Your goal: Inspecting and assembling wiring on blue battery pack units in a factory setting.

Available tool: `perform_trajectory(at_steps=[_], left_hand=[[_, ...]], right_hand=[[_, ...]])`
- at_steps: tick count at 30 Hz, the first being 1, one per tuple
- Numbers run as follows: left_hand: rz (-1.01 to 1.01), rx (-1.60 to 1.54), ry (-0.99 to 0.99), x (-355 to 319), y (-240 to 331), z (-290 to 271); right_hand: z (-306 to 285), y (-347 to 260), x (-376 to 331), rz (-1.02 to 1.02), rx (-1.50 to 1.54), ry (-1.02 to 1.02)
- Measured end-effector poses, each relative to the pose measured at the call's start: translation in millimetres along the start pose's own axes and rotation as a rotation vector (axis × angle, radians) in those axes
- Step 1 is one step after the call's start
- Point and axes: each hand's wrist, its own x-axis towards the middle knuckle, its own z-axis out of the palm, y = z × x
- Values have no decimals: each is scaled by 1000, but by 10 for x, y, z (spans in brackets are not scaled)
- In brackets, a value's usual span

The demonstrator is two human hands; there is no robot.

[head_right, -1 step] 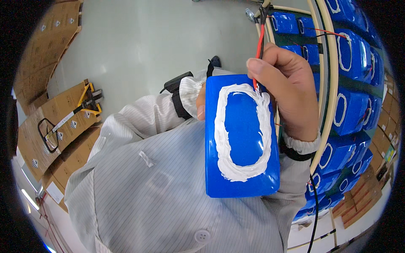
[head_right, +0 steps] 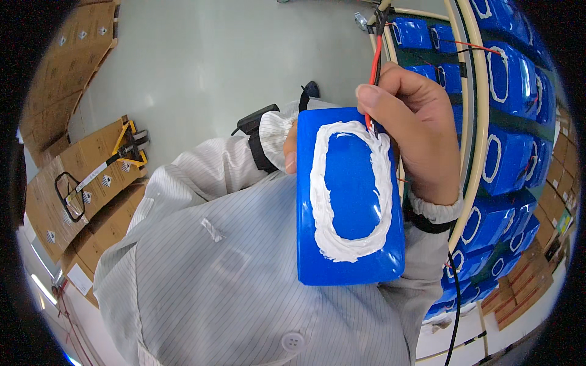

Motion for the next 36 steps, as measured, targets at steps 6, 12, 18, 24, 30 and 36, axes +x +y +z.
perform_trajectory(at_steps=[6, 12, 18, 24, 30, 36], left_hand=[[-170, -66, -69, -6, 2, -157], [-2, 88, -92, 66, 4, -151], [-329, 233, -96, 144, 242, 158], [-267, 472, 120, 318, 444, 650], [-44, 773, 114, 301, 296, 814], [-83, 1107, 173, 282, 367, 1120]], right_hand=[[0, 13, -3, -36, -36, 22], [-16, 25, -25, -38, -29, 16], [9, -51, -203, -31, 33, 52], [-176, -115, -801, -458, -325, 258], [-143, -246, -1339, -717, -852, 80], [38, -280, -1550, -675, -1219, 135]])
